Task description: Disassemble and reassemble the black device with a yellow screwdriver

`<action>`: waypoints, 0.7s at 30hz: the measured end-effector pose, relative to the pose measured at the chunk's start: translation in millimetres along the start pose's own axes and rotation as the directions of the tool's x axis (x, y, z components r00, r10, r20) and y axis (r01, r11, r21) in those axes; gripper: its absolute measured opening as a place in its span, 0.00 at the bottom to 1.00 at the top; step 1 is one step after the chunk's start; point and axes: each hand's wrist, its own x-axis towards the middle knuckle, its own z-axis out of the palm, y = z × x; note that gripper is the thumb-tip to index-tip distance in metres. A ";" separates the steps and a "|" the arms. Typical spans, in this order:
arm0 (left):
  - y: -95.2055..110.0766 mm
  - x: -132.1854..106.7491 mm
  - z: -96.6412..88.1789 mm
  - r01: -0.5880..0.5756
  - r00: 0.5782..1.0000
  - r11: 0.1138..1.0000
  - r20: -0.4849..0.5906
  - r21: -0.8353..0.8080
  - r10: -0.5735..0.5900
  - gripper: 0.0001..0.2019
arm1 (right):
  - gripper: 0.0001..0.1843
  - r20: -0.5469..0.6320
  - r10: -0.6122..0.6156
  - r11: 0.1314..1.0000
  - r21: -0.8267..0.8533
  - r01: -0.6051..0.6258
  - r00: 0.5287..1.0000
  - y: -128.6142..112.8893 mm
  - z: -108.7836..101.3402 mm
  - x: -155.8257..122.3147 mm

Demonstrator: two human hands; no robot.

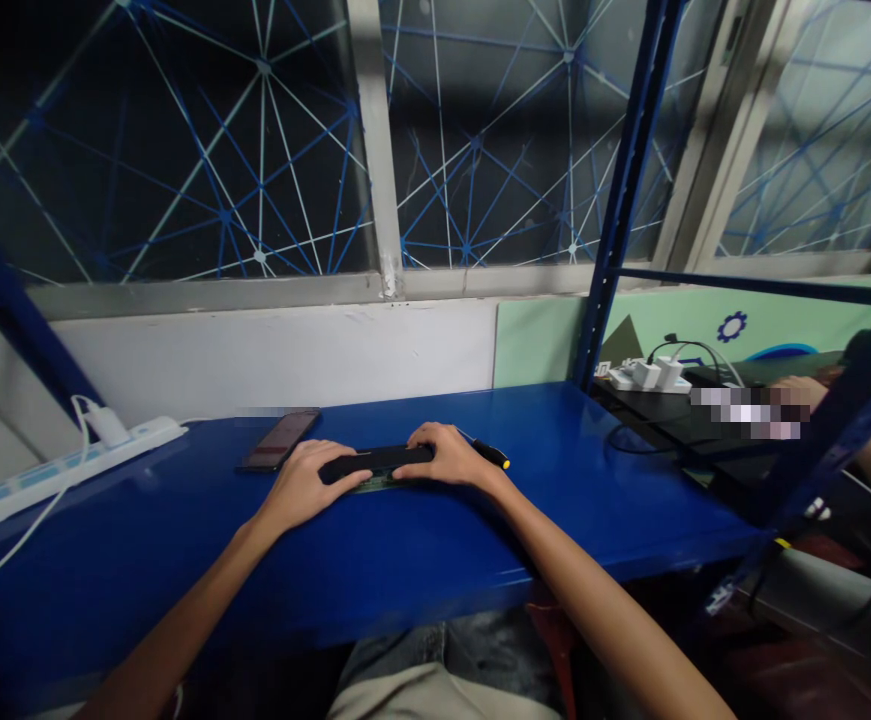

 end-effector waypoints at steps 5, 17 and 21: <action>-0.7 0.2 -0.9 0.042 0.999 0.999 -0.025 -0.014 -0.042 0.14 | 0.17 -0.054 0.042 0.999 0.023 -0.040 0.998 -4.2 -3.4 0.5; -3.1 -0.2 1.2 0.118 0.993 0.991 0.000 -0.055 -0.119 0.16 | 0.20 0.050 0.061 0.998 -0.005 -0.061 0.997 -1.5 -3.5 -0.5; -5.5 0.6 2.4 0.130 0.991 0.988 0.008 -0.078 -0.130 0.16 | 0.19 0.059 0.076 0.997 0.014 -0.076 0.995 0.4 -2.9 0.3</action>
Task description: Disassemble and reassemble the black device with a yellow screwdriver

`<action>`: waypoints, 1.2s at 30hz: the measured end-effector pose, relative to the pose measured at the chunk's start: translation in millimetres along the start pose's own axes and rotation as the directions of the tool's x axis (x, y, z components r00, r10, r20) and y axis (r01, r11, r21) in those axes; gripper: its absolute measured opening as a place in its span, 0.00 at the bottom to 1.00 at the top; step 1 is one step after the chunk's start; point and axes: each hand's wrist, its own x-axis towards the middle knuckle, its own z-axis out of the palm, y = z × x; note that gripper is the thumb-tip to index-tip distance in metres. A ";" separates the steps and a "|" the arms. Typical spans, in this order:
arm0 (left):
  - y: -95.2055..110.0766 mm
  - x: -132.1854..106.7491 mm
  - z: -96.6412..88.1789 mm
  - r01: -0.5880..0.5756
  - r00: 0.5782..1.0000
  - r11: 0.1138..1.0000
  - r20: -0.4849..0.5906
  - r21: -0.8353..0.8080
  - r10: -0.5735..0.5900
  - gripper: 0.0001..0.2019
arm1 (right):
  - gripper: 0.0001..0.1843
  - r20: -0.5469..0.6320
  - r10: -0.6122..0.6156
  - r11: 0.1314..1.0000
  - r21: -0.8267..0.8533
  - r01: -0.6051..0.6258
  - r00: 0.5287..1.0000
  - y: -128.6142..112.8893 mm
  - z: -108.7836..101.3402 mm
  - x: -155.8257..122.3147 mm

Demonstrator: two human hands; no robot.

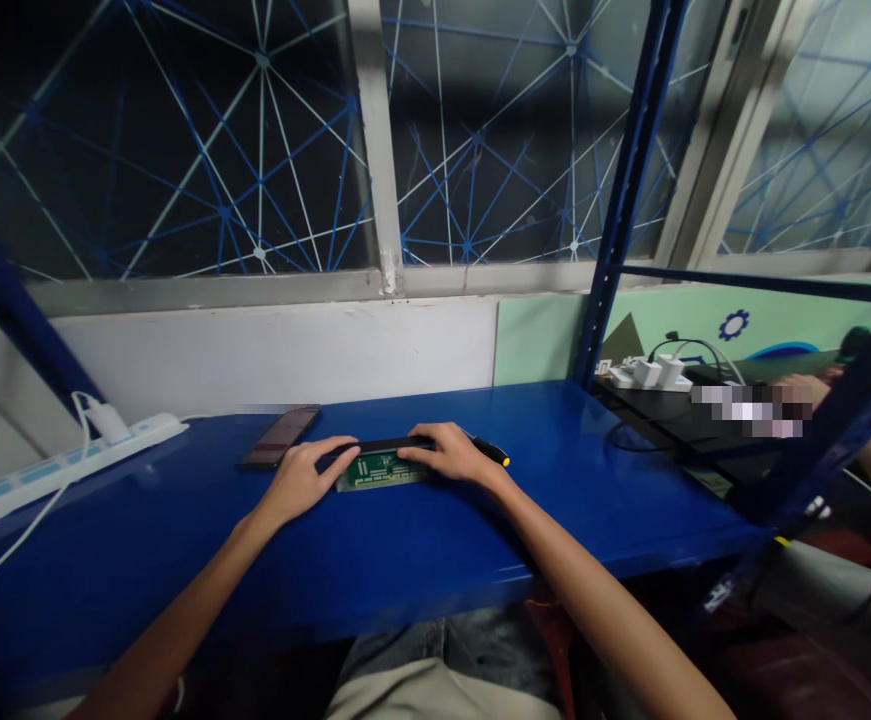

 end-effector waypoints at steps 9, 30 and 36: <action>0.0 0.2 -0.1 0.000 1.000 1.000 0.001 -0.001 0.000 0.17 | 0.19 0.009 0.000 0.999 0.036 0.000 1.000 2.1 0.5 1.4; -3.3 1.4 2.3 0.039 0.997 0.999 0.060 0.028 -0.041 0.17 | 0.21 -0.011 0.047 0.995 0.092 -0.046 0.999 6.8 6.9 3.9; 1.3 2.6 -0.1 0.035 0.995 0.996 0.095 0.087 -0.043 0.15 | 0.21 -0.012 0.044 0.996 0.074 -0.043 0.999 5.8 8.4 3.2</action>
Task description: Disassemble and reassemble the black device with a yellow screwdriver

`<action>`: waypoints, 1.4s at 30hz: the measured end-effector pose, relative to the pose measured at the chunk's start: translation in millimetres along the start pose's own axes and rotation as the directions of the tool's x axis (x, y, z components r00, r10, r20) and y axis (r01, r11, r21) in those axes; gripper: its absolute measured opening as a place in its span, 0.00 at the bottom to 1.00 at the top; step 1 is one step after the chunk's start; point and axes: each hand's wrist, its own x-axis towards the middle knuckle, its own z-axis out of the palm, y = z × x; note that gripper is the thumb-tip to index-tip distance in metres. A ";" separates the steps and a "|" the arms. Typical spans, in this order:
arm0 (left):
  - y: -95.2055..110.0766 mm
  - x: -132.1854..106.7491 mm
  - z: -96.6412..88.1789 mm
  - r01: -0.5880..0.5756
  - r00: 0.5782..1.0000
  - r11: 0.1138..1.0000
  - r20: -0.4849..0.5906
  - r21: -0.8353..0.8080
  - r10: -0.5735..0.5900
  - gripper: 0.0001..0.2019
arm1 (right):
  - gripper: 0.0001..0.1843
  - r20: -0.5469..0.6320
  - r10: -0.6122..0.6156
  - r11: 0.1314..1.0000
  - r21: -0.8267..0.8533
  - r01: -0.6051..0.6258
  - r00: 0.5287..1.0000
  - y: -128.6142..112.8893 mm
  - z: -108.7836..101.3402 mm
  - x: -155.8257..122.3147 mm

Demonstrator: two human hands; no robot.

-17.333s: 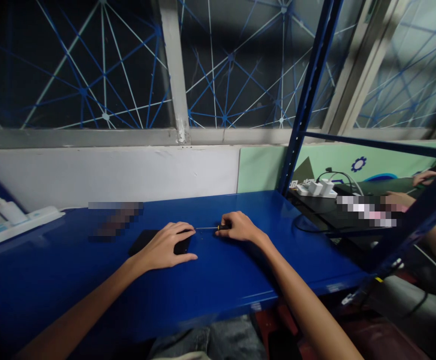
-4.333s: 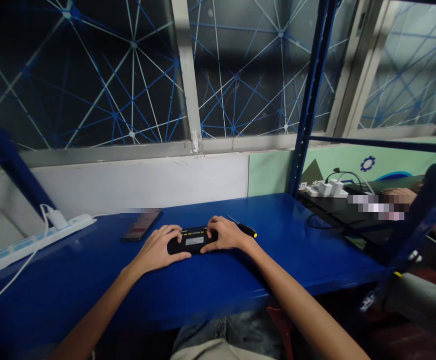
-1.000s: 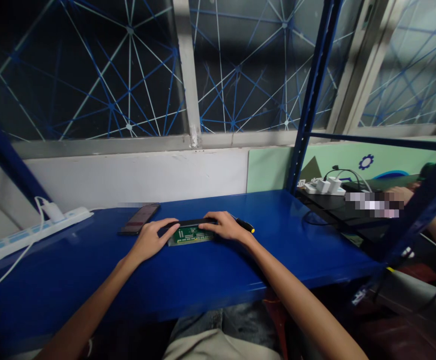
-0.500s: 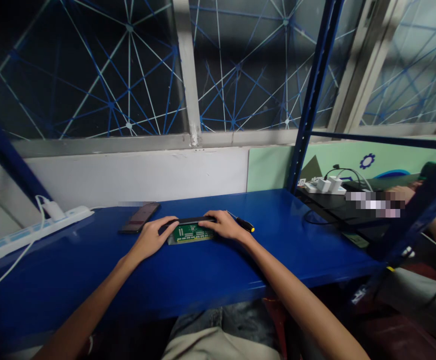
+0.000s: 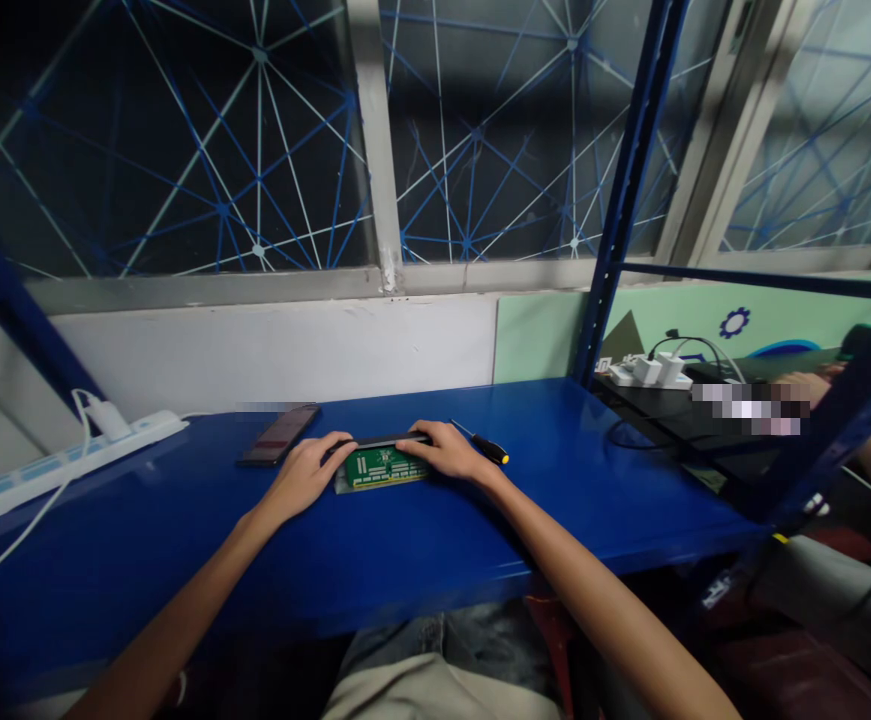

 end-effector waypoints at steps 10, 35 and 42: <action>0.3 0.7 1.1 0.007 0.998 0.999 0.055 0.051 -0.010 0.15 | 0.23 0.005 0.015 0.994 -0.111 -0.015 1.000 -3.3 -0.5 -2.0; -5.9 -1.1 2.4 -0.052 0.998 0.995 0.043 -0.089 0.056 0.16 | 0.26 0.067 0.015 1.000 0.014 -0.016 0.998 0.0 2.3 -0.7; -5.2 0.3 1.2 -0.079 0.997 0.989 -0.009 -0.129 0.079 0.15 | 0.24 0.019 0.007 1.000 -0.016 -0.006 1.000 -4.8 -4.6 -2.8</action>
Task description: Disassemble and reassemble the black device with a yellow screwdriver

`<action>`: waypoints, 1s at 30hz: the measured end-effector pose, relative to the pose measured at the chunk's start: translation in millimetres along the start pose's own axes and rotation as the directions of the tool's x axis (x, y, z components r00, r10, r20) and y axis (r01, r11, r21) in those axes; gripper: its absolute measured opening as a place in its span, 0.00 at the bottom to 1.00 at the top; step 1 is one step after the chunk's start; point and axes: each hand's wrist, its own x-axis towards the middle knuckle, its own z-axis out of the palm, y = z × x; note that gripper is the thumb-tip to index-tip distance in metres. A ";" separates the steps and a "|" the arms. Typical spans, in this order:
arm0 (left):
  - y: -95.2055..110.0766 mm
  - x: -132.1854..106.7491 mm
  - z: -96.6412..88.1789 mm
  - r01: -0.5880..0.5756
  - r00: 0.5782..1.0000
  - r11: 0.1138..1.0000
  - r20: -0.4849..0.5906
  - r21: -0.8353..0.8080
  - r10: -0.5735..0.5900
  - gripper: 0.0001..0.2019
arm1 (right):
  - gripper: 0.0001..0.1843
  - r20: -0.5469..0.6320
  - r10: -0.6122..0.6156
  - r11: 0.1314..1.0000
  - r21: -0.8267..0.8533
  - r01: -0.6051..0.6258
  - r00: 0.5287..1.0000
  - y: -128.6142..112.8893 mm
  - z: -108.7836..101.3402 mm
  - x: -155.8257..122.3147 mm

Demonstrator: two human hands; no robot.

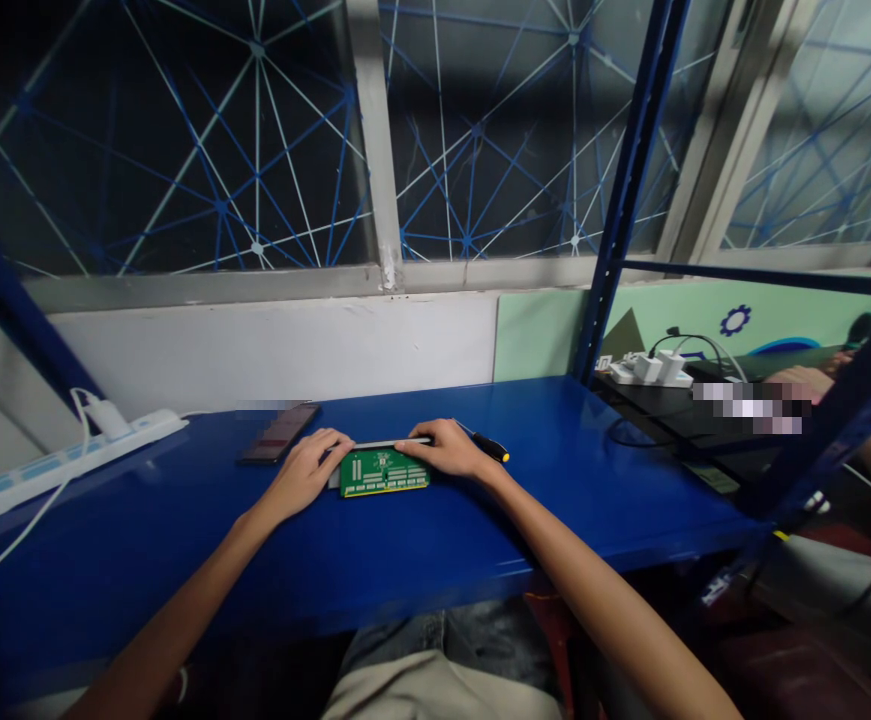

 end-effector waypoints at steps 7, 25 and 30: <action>6.1 1.3 -5.8 -0.016 1.000 0.985 -0.021 -0.169 0.013 0.15 | 0.25 -0.016 -0.006 0.999 0.036 0.007 1.000 -7.6 -9.0 -1.5; 7.4 -0.6 -2.6 -0.144 0.961 0.980 0.216 -0.139 0.172 0.15 | 0.27 0.329 0.158 0.973 0.110 -0.204 0.931 -0.7 -21.3 -8.3; 6.5 -1.0 -2.5 -0.113 0.962 0.982 0.232 -0.149 0.146 0.16 | 0.26 0.337 0.162 0.972 0.106 -0.208 0.927 0.8 -20.0 -8.9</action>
